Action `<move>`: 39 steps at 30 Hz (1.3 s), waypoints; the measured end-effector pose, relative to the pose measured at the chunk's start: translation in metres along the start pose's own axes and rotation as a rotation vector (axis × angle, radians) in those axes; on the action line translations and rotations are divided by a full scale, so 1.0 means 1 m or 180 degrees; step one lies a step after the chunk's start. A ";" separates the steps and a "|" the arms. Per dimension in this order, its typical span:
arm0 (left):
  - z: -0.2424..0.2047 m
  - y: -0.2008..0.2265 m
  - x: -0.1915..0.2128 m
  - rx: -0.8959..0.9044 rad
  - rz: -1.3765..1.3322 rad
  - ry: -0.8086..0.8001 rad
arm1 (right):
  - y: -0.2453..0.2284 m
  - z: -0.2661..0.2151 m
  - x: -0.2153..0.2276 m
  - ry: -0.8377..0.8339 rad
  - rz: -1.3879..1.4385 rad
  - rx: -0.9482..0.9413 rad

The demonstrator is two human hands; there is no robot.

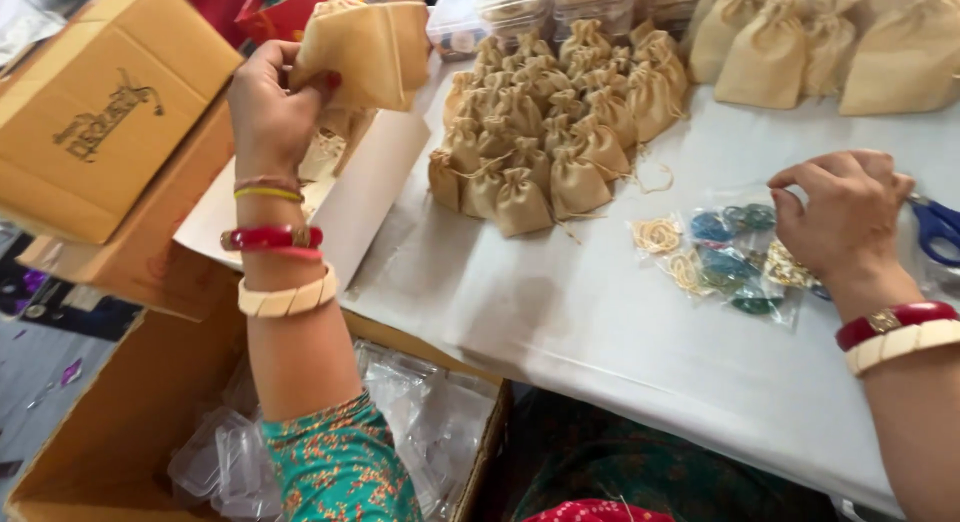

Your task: The person repeatedly picks up small, clear plastic bags containing jewelry items from a table and places them into small beige drawstring pouches. After placing the item inside, they pull the drawstrings to close the pouch and set it aside on the table among other completed pouches.

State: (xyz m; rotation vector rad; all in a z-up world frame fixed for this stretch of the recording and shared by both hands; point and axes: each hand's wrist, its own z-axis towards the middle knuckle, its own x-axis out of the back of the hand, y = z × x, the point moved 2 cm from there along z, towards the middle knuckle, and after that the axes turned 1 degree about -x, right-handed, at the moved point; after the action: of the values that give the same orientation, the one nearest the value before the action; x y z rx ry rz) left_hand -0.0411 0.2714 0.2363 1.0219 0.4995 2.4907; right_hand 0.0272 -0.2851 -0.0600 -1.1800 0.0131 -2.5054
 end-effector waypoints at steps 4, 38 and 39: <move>-0.033 0.049 -0.024 -0.0271 -0.0690 -0.0718 | -0.010 0.006 0.014 -0.0031 0.0145 -0.0003; -0.164 0.011 -0.139 0.0276 0.1741 -0.2113 | -0.005 0.004 0.002 -0.0363 0.0140 -0.0018; -0.154 0.030 -0.127 0.0261 0.1734 -0.2113 | -0.013 0.010 0.011 -0.0356 0.0130 -0.0027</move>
State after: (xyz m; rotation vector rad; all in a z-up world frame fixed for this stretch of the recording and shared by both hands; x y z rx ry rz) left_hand -0.0765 0.1574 0.0730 2.1314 0.1166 2.3331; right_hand 0.0242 -0.2752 -0.0433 -1.3083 0.0185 -2.4031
